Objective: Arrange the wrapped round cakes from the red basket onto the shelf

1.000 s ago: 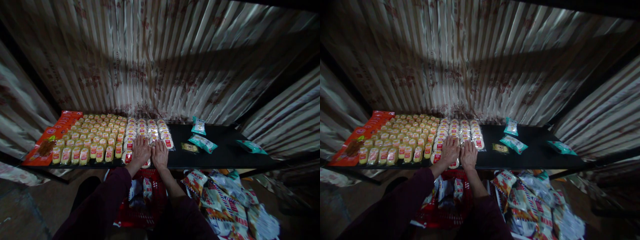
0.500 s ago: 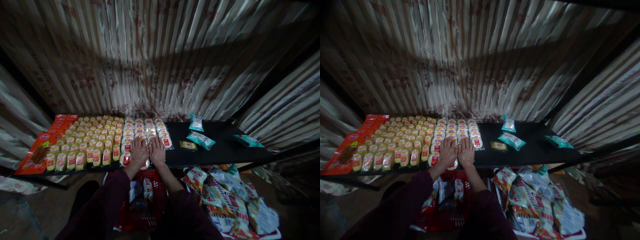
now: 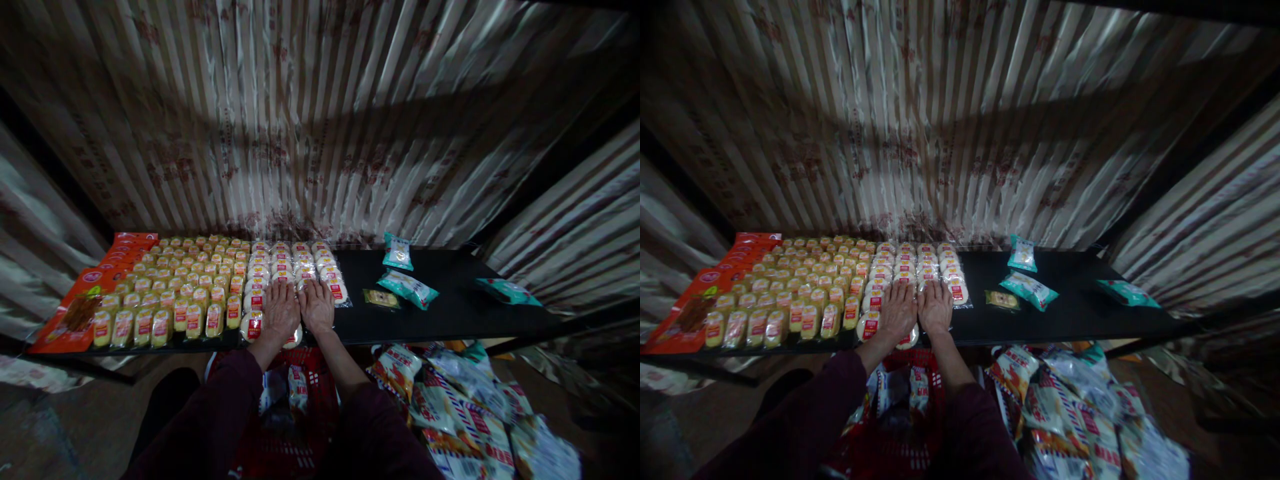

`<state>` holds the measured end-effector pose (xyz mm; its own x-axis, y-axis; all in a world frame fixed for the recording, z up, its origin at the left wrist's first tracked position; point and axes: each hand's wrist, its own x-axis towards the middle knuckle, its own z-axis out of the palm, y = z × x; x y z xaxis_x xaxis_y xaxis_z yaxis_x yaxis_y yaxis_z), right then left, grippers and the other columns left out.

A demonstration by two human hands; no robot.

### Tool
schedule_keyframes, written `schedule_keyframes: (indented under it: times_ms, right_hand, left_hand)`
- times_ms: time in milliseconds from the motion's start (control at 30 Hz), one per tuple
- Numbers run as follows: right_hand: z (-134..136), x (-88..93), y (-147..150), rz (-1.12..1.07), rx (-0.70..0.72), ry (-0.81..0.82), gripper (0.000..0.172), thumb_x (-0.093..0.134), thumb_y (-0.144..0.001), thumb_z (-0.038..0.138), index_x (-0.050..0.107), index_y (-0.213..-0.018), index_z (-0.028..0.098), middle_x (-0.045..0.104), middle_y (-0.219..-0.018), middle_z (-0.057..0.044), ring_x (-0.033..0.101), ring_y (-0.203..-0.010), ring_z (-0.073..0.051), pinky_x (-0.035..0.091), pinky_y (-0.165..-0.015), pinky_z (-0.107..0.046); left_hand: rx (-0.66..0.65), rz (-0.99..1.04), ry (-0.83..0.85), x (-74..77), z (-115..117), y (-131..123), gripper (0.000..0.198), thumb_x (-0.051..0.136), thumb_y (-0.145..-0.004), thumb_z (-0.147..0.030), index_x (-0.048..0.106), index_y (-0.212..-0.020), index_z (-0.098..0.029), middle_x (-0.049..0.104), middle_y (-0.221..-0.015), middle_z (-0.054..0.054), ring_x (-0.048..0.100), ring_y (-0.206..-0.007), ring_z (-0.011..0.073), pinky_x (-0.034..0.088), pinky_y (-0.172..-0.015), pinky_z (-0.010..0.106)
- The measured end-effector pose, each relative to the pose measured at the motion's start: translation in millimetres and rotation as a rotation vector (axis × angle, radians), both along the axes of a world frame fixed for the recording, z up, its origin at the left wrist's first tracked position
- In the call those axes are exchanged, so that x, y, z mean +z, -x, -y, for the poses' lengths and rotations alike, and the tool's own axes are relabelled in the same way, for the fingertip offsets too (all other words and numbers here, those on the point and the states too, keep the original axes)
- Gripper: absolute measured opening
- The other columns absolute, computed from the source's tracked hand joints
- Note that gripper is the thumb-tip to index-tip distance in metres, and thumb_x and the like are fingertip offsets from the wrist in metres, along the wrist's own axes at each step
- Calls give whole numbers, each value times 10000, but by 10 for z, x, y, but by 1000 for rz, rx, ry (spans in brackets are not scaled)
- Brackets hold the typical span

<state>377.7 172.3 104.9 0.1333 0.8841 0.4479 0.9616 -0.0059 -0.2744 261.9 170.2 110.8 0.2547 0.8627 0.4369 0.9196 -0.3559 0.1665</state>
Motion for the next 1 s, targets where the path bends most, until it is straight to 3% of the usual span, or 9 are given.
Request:
schedule_keyframes:
  times_ms: [633,800,1000]
  right_hand:
    - [95,-36,14,-5,4,-8,417,335,-944,316,578,-1236,143,583,-1284,-99,383,-1271,-269,293,-1036,-417]
    - [159,17,-31,-43,-19,-114,447,301,-946,311,550,-1263,118,504,-1373,-123,311,-1336,-262,282,-1057,-439]
    - [519,-33,-56,19,5,-92,431,326,-943,306,518,-1303,165,466,-1415,-99,277,-1366,-249,283,-1059,-423]
  left_hand:
    - [9,26,-45,-122,5,-23,414,401,-894,-252,540,-1258,-110,519,-1344,163,399,-1305,304,268,-1080,537]
    - [-3,38,-43,-24,37,18,422,382,-911,-294,538,-1264,-124,512,-1356,152,389,-1318,295,258,-1091,542]
    - [-46,46,-19,170,213,43,436,377,-912,-306,524,-1281,-128,446,-1419,145,296,-1378,280,207,-1132,515]
